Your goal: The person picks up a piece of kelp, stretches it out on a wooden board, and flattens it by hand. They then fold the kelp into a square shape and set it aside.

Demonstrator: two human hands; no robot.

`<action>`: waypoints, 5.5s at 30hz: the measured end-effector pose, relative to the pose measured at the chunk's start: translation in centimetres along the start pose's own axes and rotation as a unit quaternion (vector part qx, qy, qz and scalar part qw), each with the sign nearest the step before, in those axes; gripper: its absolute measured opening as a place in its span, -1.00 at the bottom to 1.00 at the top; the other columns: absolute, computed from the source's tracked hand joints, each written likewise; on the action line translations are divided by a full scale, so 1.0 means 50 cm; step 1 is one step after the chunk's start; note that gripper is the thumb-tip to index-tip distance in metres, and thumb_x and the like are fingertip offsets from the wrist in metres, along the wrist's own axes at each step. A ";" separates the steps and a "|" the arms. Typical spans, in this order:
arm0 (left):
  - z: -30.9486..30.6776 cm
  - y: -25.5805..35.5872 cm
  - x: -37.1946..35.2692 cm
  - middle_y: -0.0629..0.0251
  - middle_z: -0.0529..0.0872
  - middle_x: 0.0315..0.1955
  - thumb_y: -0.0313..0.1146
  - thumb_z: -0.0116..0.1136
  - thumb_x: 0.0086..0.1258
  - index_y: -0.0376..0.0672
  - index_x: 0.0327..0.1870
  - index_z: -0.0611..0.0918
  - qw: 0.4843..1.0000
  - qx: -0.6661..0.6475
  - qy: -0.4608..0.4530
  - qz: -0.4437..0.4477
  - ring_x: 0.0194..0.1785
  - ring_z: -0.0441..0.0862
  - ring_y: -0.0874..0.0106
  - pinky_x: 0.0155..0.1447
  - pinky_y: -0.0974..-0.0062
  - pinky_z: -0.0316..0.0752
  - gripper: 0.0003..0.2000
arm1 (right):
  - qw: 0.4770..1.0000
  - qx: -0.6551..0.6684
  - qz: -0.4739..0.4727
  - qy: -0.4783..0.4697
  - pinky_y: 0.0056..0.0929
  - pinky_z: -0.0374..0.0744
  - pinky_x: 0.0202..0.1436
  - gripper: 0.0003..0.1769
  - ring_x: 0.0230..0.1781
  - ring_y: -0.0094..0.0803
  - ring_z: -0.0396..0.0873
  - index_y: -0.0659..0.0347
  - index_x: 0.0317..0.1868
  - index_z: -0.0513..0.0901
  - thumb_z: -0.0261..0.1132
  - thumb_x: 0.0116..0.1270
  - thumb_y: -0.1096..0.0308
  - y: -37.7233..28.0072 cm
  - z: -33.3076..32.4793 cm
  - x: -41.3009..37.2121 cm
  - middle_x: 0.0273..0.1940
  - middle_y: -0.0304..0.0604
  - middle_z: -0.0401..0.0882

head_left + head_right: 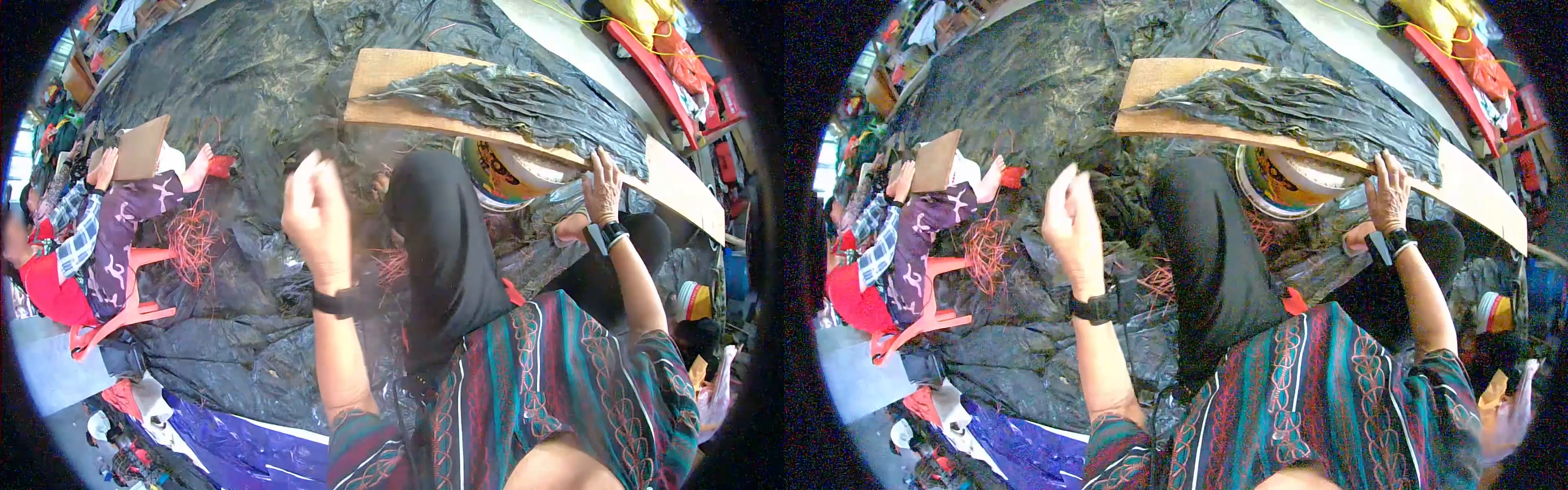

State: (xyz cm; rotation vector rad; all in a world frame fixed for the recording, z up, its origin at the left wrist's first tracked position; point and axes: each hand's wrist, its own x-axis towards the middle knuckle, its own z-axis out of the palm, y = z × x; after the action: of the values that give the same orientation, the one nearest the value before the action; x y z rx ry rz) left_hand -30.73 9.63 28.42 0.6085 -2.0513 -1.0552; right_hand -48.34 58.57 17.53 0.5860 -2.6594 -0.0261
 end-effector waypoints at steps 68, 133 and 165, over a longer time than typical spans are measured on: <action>-0.059 0.341 0.316 0.17 0.32 0.44 -0.06 -0.15 0.60 -0.17 0.56 0.18 0.932 -0.335 -0.117 0.073 0.46 0.24 0.28 0.39 0.07 0.25 -0.39 | 0.981 0.085 0.172 -0.015 0.14 0.13 0.53 -0.33 0.54 -0.10 0.18 0.12 0.40 0.42 0.23 0.23 0.28 -0.076 0.030 0.017 0.48 -0.05 0.30; 0.254 0.204 -0.078 0.21 0.74 0.03 -0.63 0.19 0.34 -0.28 0.16 0.64 0.923 -0.046 -0.320 0.207 0.12 0.64 0.37 0.28 0.40 0.48 -0.65 | 0.564 0.733 0.349 0.155 -0.39 0.57 0.13 -0.55 -0.04 -0.45 0.60 0.23 0.10 0.63 0.44 0.37 0.10 -0.055 -0.299 0.069 0.01 -0.25 0.68; 0.089 0.319 0.142 0.23 0.53 -0.30 -0.30 0.10 0.57 -0.30 0.00 0.67 0.808 0.118 -0.562 0.130 -0.20 0.46 0.31 -0.05 0.36 0.36 -0.77 | 0.655 0.732 0.064 -0.175 -0.15 0.26 0.58 0.11 0.51 -0.12 0.26 0.23 0.53 0.25 0.62 0.09 -0.04 -0.142 -0.224 0.053 0.50 0.09 0.27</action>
State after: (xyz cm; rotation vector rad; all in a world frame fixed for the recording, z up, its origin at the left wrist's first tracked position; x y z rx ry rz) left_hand -39.82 15.71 42.74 -0.3411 -3.1899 -1.1076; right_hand -43.19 51.82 28.03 0.8119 -2.4391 2.3945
